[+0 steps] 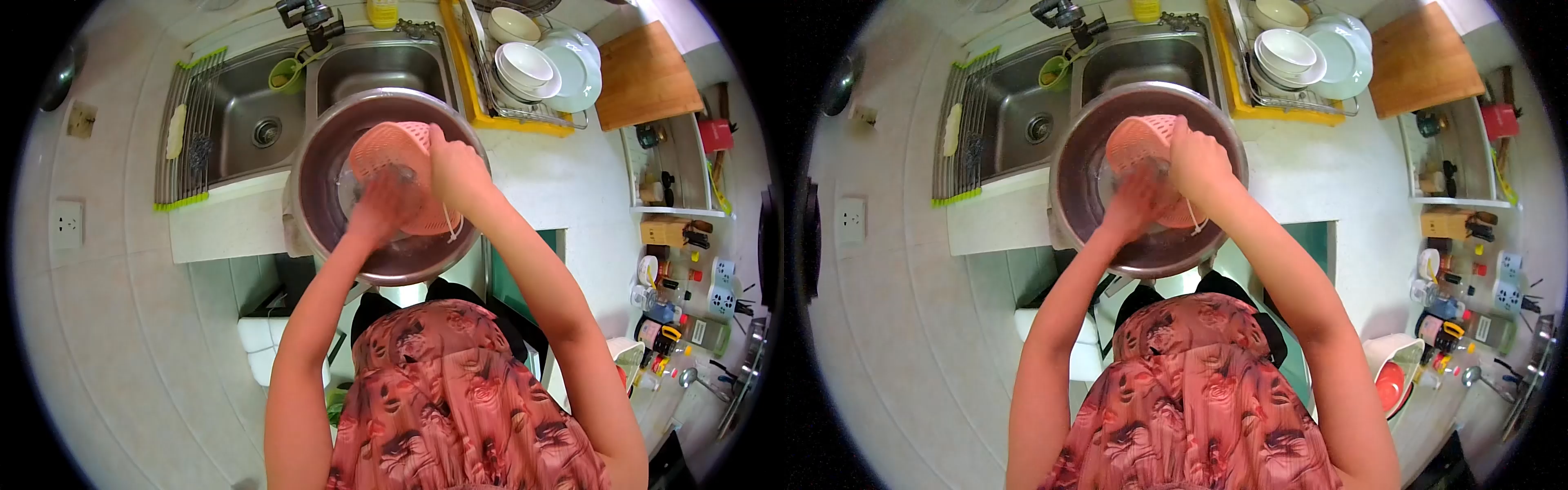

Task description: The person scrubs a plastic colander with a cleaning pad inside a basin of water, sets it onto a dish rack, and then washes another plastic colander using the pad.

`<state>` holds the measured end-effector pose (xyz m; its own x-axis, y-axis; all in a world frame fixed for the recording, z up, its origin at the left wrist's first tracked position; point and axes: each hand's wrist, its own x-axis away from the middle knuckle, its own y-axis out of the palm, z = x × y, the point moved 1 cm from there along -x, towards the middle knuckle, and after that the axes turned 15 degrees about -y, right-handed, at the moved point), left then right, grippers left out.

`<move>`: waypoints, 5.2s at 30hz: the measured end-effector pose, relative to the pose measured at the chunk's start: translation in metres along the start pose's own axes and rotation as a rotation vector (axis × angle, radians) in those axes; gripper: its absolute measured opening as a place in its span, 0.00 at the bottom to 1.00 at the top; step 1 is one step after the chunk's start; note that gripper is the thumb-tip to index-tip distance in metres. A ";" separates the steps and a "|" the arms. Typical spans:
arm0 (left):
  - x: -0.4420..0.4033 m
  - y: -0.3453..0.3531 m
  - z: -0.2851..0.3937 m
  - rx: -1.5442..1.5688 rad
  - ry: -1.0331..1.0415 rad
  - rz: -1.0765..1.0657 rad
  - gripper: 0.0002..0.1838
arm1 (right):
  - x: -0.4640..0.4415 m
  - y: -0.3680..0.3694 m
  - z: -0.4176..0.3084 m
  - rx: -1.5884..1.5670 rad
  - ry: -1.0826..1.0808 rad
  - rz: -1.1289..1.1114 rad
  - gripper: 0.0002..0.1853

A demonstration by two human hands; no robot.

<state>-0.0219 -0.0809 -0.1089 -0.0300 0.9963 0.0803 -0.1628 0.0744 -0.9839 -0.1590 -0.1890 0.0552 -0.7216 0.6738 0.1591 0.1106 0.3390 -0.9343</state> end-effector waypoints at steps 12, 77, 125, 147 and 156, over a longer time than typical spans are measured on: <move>-0.009 -0.032 -0.039 0.170 -0.035 -0.315 0.34 | -0.003 0.009 -0.006 0.074 -0.100 0.061 0.31; 0.046 -0.044 0.018 1.621 -0.838 0.002 0.31 | 0.087 0.017 0.034 -0.656 0.172 0.738 0.23; 0.096 -0.164 -0.020 2.031 -0.658 0.466 0.24 | -0.013 0.166 -0.002 -0.249 -0.615 0.517 0.20; 0.070 -0.090 -0.030 1.703 -0.997 0.400 0.35 | -0.015 0.138 0.063 -0.316 -0.161 0.307 0.14; 0.054 -0.085 -0.026 1.800 -1.002 0.253 0.40 | 0.027 0.041 -0.003 -0.839 -0.289 0.469 0.15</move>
<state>0.0163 -0.0319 -0.0248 -0.5070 0.5666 0.6496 -0.6179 -0.7643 0.1843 -0.1719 -0.1549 0.0221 -0.6074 0.7104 -0.3555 0.7922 0.5084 -0.3375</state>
